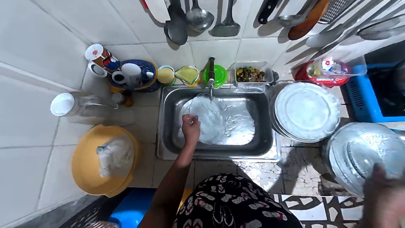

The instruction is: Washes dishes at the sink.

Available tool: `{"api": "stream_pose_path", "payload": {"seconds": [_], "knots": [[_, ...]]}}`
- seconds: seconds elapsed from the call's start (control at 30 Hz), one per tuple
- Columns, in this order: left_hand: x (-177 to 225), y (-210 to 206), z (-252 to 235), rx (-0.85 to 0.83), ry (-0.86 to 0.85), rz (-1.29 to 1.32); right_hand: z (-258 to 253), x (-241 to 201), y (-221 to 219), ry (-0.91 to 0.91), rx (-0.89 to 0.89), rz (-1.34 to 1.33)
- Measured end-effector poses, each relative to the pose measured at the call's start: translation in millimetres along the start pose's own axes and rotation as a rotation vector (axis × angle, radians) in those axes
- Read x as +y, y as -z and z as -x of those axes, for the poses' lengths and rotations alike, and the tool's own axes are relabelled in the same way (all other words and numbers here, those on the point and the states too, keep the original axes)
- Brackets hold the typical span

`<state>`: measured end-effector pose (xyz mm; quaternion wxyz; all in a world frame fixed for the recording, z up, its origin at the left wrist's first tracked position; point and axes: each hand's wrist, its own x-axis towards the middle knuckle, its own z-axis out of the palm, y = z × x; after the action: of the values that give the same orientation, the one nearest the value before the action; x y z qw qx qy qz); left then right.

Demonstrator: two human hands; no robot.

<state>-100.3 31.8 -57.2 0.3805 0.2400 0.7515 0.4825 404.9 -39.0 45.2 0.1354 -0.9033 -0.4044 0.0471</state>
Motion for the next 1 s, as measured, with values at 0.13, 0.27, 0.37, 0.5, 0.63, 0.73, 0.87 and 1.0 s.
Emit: {"api": "stream_pose_path", "payload": {"seconds": [0.13,0.27,0.37,0.5,0.63,0.73,0.87,1.0], "knots": [[-11,7,-17,-0.113,0.188,0.249,38,-110,-67,0.622,-0.294,-0.154],[-48,2,-28,-0.199,0.327,0.426,68,-200,-193,1.161,-0.806,0.1],[-66,-5,-32,-0.285,0.359,0.447,69,-247,-261,1.16,-0.726,0.204],[-75,-18,-40,-0.362,0.36,0.46,86,-307,-314,1.013,-0.404,-0.022],[-78,-28,-55,-0.346,0.356,0.438,131,-338,-317,1.17,-0.647,-0.102],[-84,-28,-64,-0.296,0.301,0.412,151,-308,-302,1.498,-0.847,-0.175],[-85,-21,-77,-0.251,0.307,0.432,107,-251,-297,1.724,-0.922,-0.065],[-87,-12,-75,-0.3,0.351,0.491,53,-248,-307,1.378,-0.679,0.041]]}}
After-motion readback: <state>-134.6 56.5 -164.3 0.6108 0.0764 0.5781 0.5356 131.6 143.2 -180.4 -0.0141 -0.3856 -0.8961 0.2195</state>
